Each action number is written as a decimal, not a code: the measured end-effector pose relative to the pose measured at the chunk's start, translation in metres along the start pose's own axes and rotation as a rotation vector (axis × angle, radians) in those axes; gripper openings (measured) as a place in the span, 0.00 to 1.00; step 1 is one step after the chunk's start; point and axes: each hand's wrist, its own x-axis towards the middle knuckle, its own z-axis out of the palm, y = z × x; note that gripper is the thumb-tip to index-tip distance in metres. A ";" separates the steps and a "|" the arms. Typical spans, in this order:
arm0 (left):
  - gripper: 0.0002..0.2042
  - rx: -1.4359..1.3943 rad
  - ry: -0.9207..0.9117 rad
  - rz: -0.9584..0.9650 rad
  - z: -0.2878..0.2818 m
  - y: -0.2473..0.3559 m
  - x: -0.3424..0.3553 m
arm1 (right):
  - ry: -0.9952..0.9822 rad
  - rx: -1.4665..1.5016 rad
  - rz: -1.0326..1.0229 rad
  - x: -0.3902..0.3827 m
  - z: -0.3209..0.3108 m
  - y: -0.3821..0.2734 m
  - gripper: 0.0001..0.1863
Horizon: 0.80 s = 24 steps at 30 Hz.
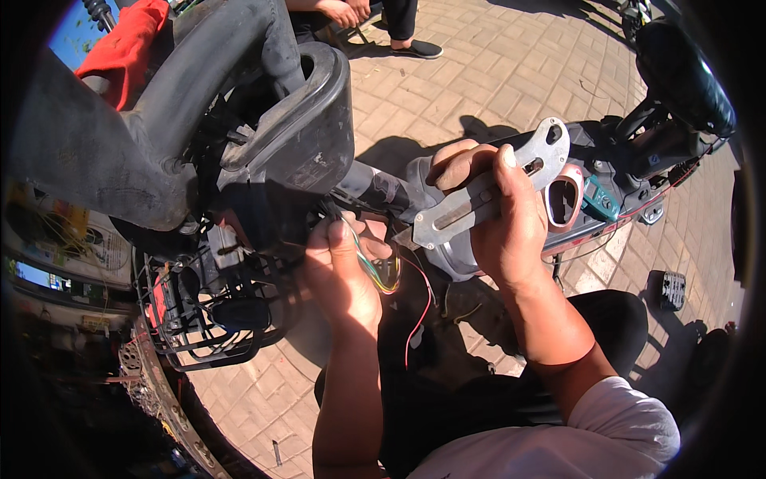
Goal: The person repairs an electric scooter's handlebar wiring. They strip and twist wires, use a multimeter to test connections, and secure the wiring with electrical tape and a metal bracket. Tools and parts are placed on the scooter's footboard during the process.
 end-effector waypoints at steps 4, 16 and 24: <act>0.11 -0.033 -0.078 -0.130 -0.002 0.011 -0.003 | -0.049 -0.185 0.194 0.003 -0.007 -0.014 0.22; 0.12 0.019 -0.095 0.033 -0.006 0.002 0.001 | -0.289 -0.591 -0.173 0.007 0.028 0.011 0.06; 0.12 0.028 -0.146 0.036 -0.007 0.008 0.000 | -0.300 -0.611 -0.164 0.012 0.037 0.009 0.05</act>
